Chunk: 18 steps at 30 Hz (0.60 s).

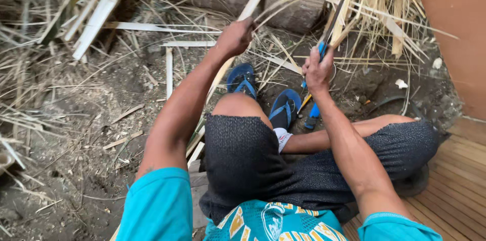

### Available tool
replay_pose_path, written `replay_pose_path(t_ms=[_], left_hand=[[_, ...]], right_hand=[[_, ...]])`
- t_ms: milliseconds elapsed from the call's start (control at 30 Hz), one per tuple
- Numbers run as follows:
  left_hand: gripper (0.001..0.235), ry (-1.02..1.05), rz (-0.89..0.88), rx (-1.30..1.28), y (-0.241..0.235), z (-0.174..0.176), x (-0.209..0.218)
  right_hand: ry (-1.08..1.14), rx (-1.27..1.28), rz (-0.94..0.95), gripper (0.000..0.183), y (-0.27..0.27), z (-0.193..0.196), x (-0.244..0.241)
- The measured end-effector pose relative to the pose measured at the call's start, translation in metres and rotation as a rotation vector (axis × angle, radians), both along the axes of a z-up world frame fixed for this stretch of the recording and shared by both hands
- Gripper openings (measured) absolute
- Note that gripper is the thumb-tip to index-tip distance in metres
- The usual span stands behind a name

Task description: The person sits on a low stool and uses a machete to split long bamboo poles into thin strips. They hold the bamboo with their left hand and strike it repeatedly with the machete in their right hand, separating the material into smaller pieces.

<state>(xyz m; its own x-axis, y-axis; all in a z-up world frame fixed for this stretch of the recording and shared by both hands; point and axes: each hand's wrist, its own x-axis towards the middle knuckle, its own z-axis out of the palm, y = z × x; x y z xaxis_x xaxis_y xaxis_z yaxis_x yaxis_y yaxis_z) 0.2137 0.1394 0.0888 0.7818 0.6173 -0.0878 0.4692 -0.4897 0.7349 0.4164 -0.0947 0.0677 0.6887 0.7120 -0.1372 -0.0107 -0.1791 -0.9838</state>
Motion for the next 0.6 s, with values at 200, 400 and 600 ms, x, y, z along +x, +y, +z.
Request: replay_pose_path(t_ms=[200,400,600], left_hand=[[0.022,-0.050,0.320,-0.098,-0.006,-0.069,0.067],[0.026,0.113,0.260,-0.090,0.009,-0.062,0.099],[0.036,0.217,0.309,-0.264,0.011,-0.073,0.111]], right_hand=[[0.459,0.098,-0.103,0.029,0.013,0.055,-0.042],[0.688,0.127,-0.119,0.037,0.018,0.097,-0.041],[0.939,-0.062,-0.253,0.041,0.004,0.121,-0.094]])
